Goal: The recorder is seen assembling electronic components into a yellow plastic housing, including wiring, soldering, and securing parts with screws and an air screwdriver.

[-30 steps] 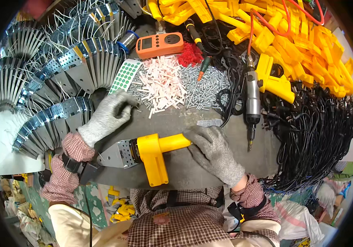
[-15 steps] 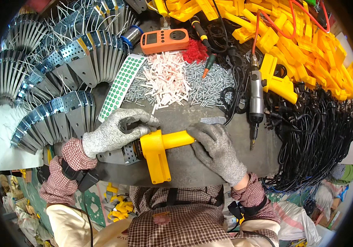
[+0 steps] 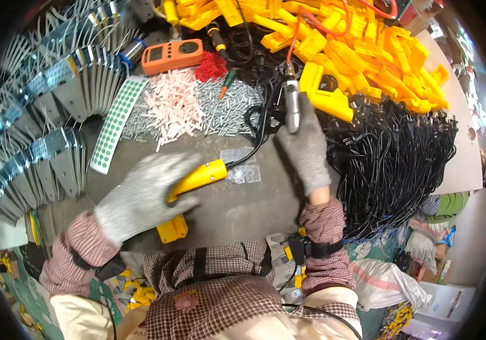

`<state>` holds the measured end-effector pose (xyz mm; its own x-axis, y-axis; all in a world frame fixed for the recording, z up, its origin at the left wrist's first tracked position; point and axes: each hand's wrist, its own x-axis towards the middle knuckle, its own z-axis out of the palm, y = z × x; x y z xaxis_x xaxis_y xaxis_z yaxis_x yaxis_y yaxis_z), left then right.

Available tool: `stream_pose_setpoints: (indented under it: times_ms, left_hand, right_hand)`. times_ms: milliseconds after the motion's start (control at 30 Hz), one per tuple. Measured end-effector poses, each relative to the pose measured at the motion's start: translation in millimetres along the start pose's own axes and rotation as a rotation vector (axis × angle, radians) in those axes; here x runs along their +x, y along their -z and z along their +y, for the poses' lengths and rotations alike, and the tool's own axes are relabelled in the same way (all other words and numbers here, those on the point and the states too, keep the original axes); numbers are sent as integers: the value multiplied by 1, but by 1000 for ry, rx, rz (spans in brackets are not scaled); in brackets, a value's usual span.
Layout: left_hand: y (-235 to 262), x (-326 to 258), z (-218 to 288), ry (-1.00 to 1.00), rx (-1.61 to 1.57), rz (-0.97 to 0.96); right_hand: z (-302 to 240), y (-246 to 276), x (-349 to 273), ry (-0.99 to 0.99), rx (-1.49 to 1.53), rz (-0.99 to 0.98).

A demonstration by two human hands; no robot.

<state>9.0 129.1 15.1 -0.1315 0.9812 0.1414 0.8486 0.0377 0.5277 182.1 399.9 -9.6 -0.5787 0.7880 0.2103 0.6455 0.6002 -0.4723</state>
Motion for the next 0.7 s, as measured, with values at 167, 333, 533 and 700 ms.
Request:
stream_pose_setpoints:
  times_ms: [167,333,533,700]
  left_hand:
    - [-30,18,2,71,41,-93]
    - [-39,16,-4,148,51,-30]
    - [-57,16,-9,114,17,32]
    - [-52,12,-9,102,-17,68]
  right_hand:
    - [-16,26,-29,-81,1376,59]
    - [-70,18,-5,312,2054,-340]
    - [-85,13,-22,645,1693,-408]
    - [-48,15,-12,691,1326,-615]
